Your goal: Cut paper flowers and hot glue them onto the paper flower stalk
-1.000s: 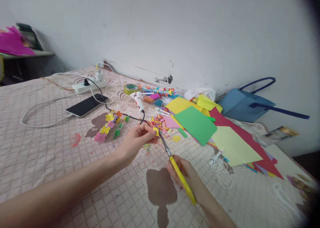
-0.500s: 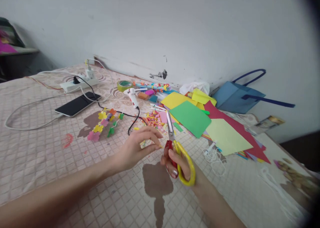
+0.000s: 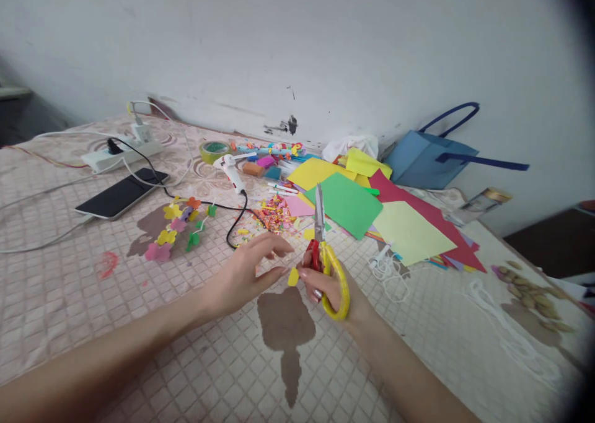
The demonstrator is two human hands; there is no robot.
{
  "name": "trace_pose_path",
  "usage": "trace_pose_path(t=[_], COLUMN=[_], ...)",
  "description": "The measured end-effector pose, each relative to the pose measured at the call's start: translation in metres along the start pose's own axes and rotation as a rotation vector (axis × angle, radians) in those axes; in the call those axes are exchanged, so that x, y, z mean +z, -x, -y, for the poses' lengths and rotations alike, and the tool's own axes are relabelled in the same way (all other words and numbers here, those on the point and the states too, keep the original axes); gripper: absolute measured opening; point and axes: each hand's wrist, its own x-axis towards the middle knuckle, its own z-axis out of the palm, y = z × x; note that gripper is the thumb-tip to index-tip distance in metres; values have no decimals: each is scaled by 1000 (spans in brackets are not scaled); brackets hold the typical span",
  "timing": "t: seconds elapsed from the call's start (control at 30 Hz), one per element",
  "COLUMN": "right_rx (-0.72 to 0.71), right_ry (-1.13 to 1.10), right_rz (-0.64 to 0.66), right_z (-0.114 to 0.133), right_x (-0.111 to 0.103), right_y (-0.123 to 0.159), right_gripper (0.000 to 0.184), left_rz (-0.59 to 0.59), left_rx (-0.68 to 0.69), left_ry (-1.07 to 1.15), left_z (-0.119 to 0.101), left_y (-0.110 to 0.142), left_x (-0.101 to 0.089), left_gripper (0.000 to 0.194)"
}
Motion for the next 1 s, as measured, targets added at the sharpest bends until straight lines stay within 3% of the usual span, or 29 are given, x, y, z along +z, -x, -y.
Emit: trace_pose_path(t=[0.13, 0.2, 0.3, 0.73, 1.0], right_rx=[-53, -68, -98, -58, -54], right_ry=[142, 236, 318, 614, 708], right_rz=[-71, -83, -92, 21, 26], right_z=[4, 5, 5, 3, -8], right_x=[2, 3, 5, 9, 6], right_y=[2, 2, 2, 11, 9], right_gripper=[21, 20, 22, 36, 34], left_rz=[118, 171, 155, -273, -333], left_rx=[-410, -518, -593, -469, -419], left_ry=[406, 508, 549, 760, 782], left_z=[0, 0, 0, 1, 1], left_y=[0, 1, 2, -8, -9], left_x=[7, 11, 13, -9, -12], left_gripper=[22, 25, 26, 20, 19])
